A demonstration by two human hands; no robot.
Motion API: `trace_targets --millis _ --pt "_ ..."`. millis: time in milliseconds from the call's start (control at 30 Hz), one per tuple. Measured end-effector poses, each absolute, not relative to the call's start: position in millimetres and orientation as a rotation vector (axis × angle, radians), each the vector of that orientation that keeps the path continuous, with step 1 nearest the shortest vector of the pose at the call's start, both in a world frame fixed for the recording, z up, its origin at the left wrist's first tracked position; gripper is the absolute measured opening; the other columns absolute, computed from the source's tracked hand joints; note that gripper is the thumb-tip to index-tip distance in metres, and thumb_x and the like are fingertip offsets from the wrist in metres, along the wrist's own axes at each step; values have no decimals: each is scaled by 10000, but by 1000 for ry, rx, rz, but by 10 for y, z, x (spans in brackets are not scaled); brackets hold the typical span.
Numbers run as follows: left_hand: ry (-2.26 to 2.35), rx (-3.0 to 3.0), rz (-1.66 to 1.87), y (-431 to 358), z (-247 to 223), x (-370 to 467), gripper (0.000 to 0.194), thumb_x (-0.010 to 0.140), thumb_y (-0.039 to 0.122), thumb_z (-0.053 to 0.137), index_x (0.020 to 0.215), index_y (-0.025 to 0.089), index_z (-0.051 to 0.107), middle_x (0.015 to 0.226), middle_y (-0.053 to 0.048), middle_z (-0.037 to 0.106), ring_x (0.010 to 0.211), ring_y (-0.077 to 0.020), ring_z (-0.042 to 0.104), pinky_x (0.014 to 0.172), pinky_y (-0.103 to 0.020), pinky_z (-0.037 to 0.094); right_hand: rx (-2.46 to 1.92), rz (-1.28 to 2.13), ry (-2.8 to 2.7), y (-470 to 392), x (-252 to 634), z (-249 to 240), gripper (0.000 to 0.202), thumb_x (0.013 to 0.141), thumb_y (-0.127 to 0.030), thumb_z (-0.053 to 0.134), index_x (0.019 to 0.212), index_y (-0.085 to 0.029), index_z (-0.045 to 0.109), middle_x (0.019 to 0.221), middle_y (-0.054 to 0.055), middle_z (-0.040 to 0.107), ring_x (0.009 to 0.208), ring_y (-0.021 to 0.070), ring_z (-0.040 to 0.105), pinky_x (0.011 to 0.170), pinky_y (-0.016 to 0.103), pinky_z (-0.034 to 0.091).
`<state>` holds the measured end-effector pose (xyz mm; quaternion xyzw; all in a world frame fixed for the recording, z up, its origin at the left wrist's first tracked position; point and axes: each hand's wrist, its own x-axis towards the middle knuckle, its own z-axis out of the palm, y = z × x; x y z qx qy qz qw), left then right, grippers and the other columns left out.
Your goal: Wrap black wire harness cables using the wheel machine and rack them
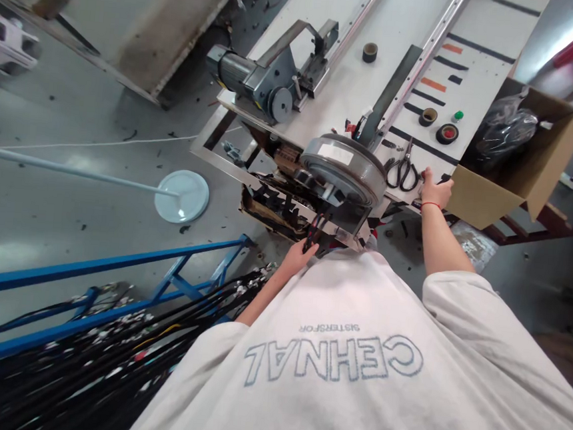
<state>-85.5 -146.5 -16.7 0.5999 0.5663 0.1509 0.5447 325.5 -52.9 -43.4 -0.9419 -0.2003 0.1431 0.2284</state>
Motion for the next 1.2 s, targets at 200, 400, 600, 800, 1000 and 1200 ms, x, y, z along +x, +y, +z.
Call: trace_targets --millis 200,400,600,800,1000,1200 --pt "1326 1436 469 -1439 -142 -768 369 853 515 546 701 180 506 609 16 501 586 -132 449 589 -243 351 -2585 396 -547 -526 3287 -487 872 804 -787 456 1356 -113 421 1275 273 559 1236 419 525 971 588 428" --pt "1334 1403 594 -1242 -109 -527 432 950 528 392 728 178 517 614 0 495 592 -131 460 596 -241 373 -2613 327 -571 -525 3305 -538 872 796 -809 443 1326 -117 466 1222 250 601 1165 393 584 923 541 476" --pt "1320 1304 612 -1172 -156 -353 496 960 587 333 670 199 441 523 33 376 488 -116 362 497 -240 297 -2627 361 -565 -519 3277 -514 881 808 -811 412 1352 -118 438 1238 257 588 1185 401 567 944 559 455" --pt "1330 1301 630 -1140 -142 -395 518 940 634 343 666 203 429 515 30 371 484 -117 360 491 -250 287 -2592 378 -540 -523 3247 -458 847 840 -782 391 1349 -106 432 1268 252 581 1202 379 562 999 536 424" --pt "1291 1290 600 -1162 -69 -338 485 902 631 400 692 197 449 536 36 403 497 -111 370 505 -239 308 -2523 358 -486 -523 3264 -477 797 785 -729 570 1297 -124 483 1245 237 595 1199 381 561 1001 554 421" --pt "1525 1432 292 -1326 -417 -688 338 754 437 644 573 184 513 546 9 513 577 -144 485 591 -256 343 -2462 371 -446 -526 3258 -469 776 780 -683 620 1281 -106 487 1237 233 592 1219 369 547 1037 552 390"
